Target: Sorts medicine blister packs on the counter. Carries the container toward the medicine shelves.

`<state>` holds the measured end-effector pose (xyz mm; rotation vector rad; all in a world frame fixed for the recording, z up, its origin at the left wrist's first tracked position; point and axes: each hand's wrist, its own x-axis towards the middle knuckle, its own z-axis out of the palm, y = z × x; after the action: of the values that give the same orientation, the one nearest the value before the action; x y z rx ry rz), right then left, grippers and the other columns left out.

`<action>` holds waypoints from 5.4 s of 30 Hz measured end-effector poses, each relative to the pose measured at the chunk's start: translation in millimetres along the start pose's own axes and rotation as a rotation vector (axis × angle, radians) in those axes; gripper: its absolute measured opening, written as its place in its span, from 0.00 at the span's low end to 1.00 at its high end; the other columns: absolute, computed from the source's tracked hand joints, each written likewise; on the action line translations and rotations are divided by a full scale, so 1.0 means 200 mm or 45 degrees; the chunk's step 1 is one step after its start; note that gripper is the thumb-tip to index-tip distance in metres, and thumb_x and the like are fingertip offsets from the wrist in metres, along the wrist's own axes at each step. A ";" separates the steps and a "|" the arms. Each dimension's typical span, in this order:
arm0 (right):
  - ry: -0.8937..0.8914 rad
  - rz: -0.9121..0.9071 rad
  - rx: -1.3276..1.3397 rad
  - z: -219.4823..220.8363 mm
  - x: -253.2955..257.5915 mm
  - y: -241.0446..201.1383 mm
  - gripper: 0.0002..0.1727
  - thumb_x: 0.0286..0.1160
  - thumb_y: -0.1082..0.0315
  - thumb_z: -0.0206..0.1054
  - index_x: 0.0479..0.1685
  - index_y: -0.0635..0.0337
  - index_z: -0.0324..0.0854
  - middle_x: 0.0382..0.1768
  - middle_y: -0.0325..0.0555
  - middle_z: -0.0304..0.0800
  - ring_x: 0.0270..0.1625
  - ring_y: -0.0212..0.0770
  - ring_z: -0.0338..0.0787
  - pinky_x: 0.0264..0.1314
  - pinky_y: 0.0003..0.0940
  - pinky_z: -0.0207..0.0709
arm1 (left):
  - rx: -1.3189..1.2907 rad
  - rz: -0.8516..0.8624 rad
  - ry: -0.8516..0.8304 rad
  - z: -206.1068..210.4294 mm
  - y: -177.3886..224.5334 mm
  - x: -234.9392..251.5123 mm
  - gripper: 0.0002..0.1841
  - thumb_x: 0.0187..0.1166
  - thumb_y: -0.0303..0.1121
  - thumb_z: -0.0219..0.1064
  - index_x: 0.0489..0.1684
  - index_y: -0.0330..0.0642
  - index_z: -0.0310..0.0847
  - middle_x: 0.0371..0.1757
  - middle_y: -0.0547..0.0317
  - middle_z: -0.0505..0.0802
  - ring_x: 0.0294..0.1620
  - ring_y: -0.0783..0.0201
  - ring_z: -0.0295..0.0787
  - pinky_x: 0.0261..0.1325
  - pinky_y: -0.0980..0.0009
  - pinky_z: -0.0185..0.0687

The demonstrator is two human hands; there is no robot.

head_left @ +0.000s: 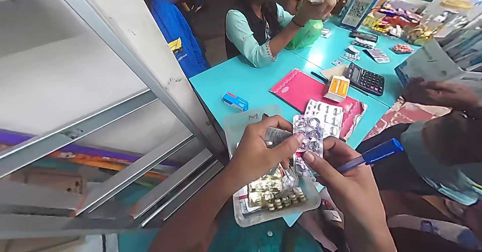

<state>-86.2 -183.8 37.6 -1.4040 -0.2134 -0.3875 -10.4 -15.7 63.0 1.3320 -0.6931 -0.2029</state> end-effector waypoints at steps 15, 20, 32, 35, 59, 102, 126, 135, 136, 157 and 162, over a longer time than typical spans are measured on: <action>0.098 -0.023 -0.051 -0.01 0.02 0.01 0.03 0.74 0.68 0.73 0.42 0.53 0.88 0.34 0.30 0.95 0.35 0.24 0.93 0.41 0.20 0.89 | -0.157 -0.156 -0.187 -0.01 -0.06 -0.09 0.18 0.96 0.39 0.38 0.65 0.37 0.67 0.48 0.64 0.85 0.40 0.74 0.89 0.46 0.73 0.92; 0.123 -0.050 -0.076 -0.03 0.01 0.01 0.03 0.73 0.65 0.74 0.42 0.48 0.89 0.35 0.26 0.94 0.36 0.21 0.92 0.40 0.17 0.87 | -0.897 -0.293 -0.086 -0.05 -0.12 -0.13 0.24 0.91 0.38 0.43 0.81 0.37 0.64 0.54 0.56 0.89 0.58 0.59 0.90 0.69 0.59 0.84; -0.778 -0.635 -1.310 0.01 0.06 -0.12 0.03 0.71 0.67 0.68 0.38 0.50 0.87 0.75 0.52 0.83 0.50 0.42 0.96 0.35 0.36 0.88 | -0.985 -0.332 0.000 -0.04 -0.13 -0.14 0.25 0.92 0.33 0.38 0.83 0.37 0.65 0.64 0.58 0.88 0.63 0.67 0.87 0.71 0.67 0.81; -0.709 -0.730 -1.339 0.01 0.04 -0.13 0.05 0.79 0.66 0.63 0.39 0.49 0.85 0.62 0.49 0.87 0.35 0.38 0.88 0.25 0.30 0.78 | -0.986 -0.328 0.059 -0.03 -0.14 -0.13 0.24 0.92 0.31 0.36 0.76 0.34 0.73 0.57 0.57 0.91 0.60 0.64 0.89 0.69 0.66 0.84; -0.557 -1.221 -1.511 -0.08 0.01 -0.08 0.11 0.86 0.78 0.52 0.46 0.62 0.81 0.46 0.51 0.90 0.32 0.41 0.82 0.28 0.30 0.72 | -0.215 -0.510 -0.605 -0.15 -0.16 0.00 0.20 0.92 0.32 0.49 0.74 0.30 0.74 0.66 0.60 0.91 0.65 0.73 0.88 0.71 0.70 0.83; 0.732 -0.372 -0.205 -0.15 0.04 0.13 0.03 0.72 0.67 0.74 0.40 0.47 0.91 0.31 0.25 0.94 0.29 0.17 0.87 0.32 0.14 0.81 | -0.038 0.123 -0.294 -0.13 -0.25 0.07 0.26 0.81 0.33 0.69 0.79 0.39 0.71 0.75 0.59 0.85 0.73 0.64 0.84 0.74 0.65 0.85; 0.899 -0.176 0.076 -0.29 0.04 0.12 0.02 0.72 0.72 0.73 0.38 0.59 0.90 0.29 0.39 0.94 0.32 0.28 0.92 0.39 0.22 0.88 | 0.134 0.166 -0.148 -0.15 -0.37 0.07 0.26 0.70 0.36 0.78 0.70 0.55 0.81 0.65 0.66 0.93 0.65 0.64 0.91 0.69 0.69 0.88; 0.956 -0.151 0.112 -0.36 0.04 0.12 0.04 0.74 0.73 0.69 0.38 0.61 0.89 0.29 0.41 0.94 0.31 0.29 0.93 0.35 0.22 0.88 | 0.133 0.047 -0.034 -0.13 -0.35 0.06 0.26 0.69 0.32 0.79 0.68 0.50 0.80 0.63 0.68 0.94 0.63 0.65 0.92 0.64 0.68 0.91; 0.956 -0.149 0.116 -0.36 0.04 0.12 0.04 0.74 0.73 0.69 0.39 0.61 0.89 0.30 0.42 0.95 0.31 0.29 0.93 0.35 0.23 0.88 | 0.130 0.049 -0.020 -0.13 -0.35 0.06 0.26 0.69 0.33 0.79 0.68 0.50 0.80 0.63 0.66 0.94 0.63 0.64 0.93 0.63 0.68 0.92; 0.925 -0.112 0.007 -0.31 -0.01 0.11 0.07 0.76 0.72 0.65 0.36 0.50 0.87 0.26 0.28 0.93 0.27 0.22 0.91 0.30 0.17 0.86 | 0.321 0.400 0.100 -0.13 -0.36 0.07 0.26 0.68 0.32 0.81 0.66 0.36 0.82 0.65 0.56 0.92 0.65 0.67 0.91 0.65 0.70 0.90; 0.920 -0.111 0.019 -0.31 -0.03 0.11 0.06 0.75 0.72 0.66 0.37 0.51 0.87 0.27 0.29 0.94 0.28 0.23 0.91 0.32 0.18 0.87 | 0.365 0.411 0.128 -0.13 -0.36 0.07 0.26 0.67 0.32 0.81 0.65 0.34 0.83 0.63 0.55 0.93 0.62 0.67 0.92 0.63 0.71 0.90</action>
<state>-87.5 -241.8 4.9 -1.1616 0.3138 -0.9319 33.2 -19.0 -2.0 1.4677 -0.8630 0.2297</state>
